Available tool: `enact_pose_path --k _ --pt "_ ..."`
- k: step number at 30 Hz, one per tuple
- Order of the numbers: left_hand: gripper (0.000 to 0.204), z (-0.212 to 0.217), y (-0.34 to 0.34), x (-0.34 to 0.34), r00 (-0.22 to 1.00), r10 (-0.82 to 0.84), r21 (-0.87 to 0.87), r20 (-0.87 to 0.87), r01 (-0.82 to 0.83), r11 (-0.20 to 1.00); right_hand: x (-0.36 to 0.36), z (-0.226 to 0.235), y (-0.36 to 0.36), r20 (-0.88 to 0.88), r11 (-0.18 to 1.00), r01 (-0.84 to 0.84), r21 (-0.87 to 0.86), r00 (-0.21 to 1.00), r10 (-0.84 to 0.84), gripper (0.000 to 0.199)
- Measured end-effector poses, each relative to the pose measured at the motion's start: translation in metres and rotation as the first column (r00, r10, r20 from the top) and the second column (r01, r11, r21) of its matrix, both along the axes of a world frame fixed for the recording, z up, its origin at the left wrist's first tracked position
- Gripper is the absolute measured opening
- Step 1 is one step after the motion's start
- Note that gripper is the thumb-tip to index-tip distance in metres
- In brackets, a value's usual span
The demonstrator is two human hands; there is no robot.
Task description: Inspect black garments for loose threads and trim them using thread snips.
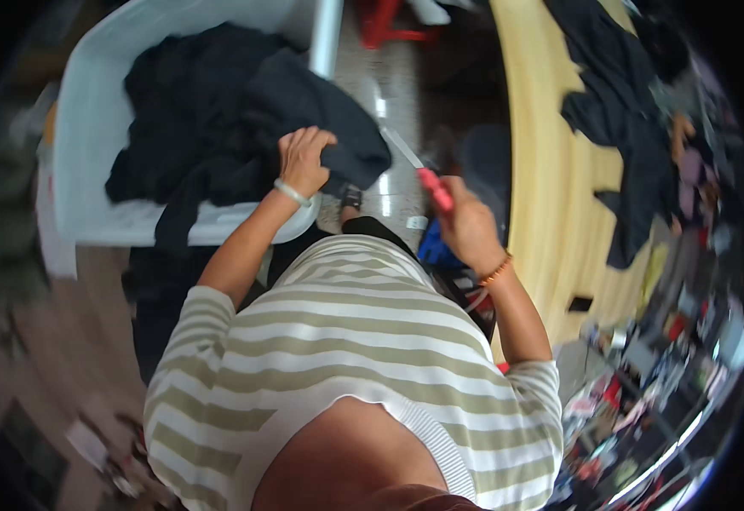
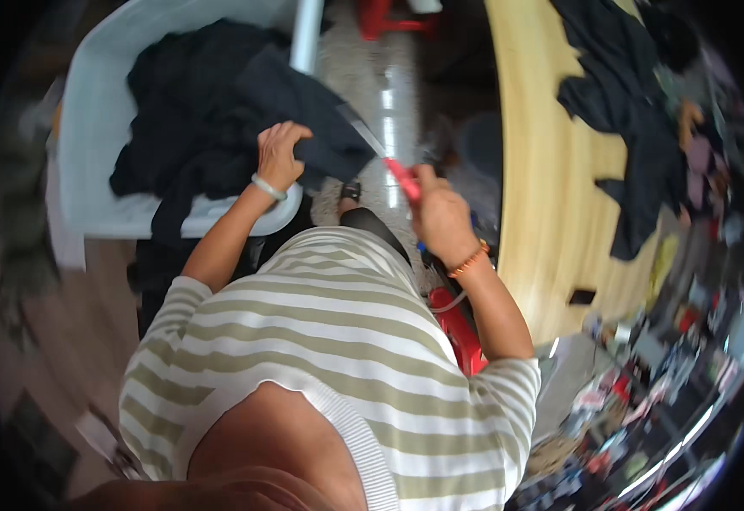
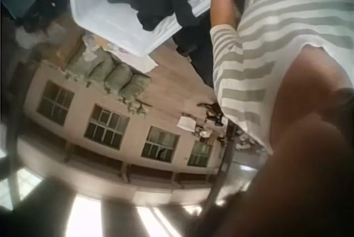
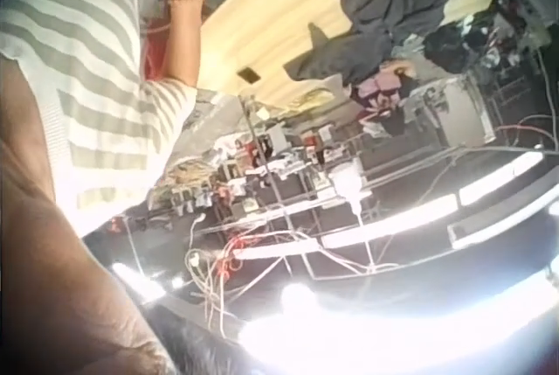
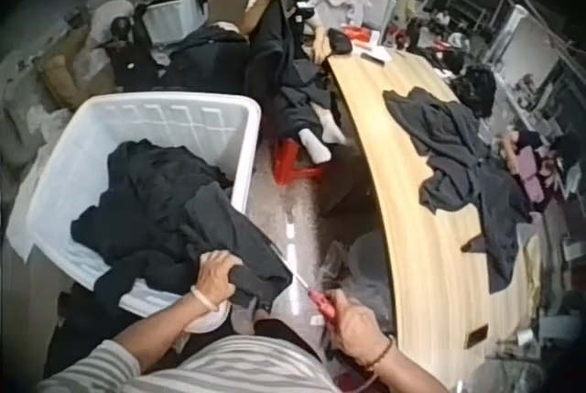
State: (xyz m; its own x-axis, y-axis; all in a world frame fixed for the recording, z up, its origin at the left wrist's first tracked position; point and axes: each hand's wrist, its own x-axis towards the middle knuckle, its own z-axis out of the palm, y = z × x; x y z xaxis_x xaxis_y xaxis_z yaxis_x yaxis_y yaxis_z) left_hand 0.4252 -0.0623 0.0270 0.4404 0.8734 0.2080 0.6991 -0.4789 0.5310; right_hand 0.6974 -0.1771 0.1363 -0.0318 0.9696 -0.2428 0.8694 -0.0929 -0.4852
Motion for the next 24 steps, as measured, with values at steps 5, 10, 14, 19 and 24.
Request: enact_pose_path --k 5,10,14,19,24 --pt "0.032 0.065 0.000 -0.092 0.803 0.318 -0.312 0.505 -0.174 0.934 0.012 0.002 0.050 0.080 0.989 -0.099 0.105 0.993 0.091 0.027" --pt "0.034 0.101 -0.076 -0.234 0.204 0.327 -0.294 0.923 -0.179 0.939 -0.028 0.003 0.135 0.161 0.911 -0.329 0.247 0.941 0.297 0.025" --pt "0.044 0.135 -0.161 -0.317 0.106 0.382 -0.320 0.918 -0.370 0.872 -0.088 0.000 0.210 0.251 0.841 -0.454 0.295 0.886 0.390 0.022" --pt "0.047 0.133 -0.265 -0.406 -0.205 0.254 -0.324 0.945 -0.491 0.808 -0.188 -0.032 0.299 0.322 0.773 -0.552 0.312 0.827 0.460 0.024" --pt "0.049 0.110 -0.337 -0.457 -0.409 0.269 -0.469 0.872 -0.535 0.703 -0.259 -0.084 0.392 0.442 0.833 -0.538 0.133 0.784 0.436 0.034"
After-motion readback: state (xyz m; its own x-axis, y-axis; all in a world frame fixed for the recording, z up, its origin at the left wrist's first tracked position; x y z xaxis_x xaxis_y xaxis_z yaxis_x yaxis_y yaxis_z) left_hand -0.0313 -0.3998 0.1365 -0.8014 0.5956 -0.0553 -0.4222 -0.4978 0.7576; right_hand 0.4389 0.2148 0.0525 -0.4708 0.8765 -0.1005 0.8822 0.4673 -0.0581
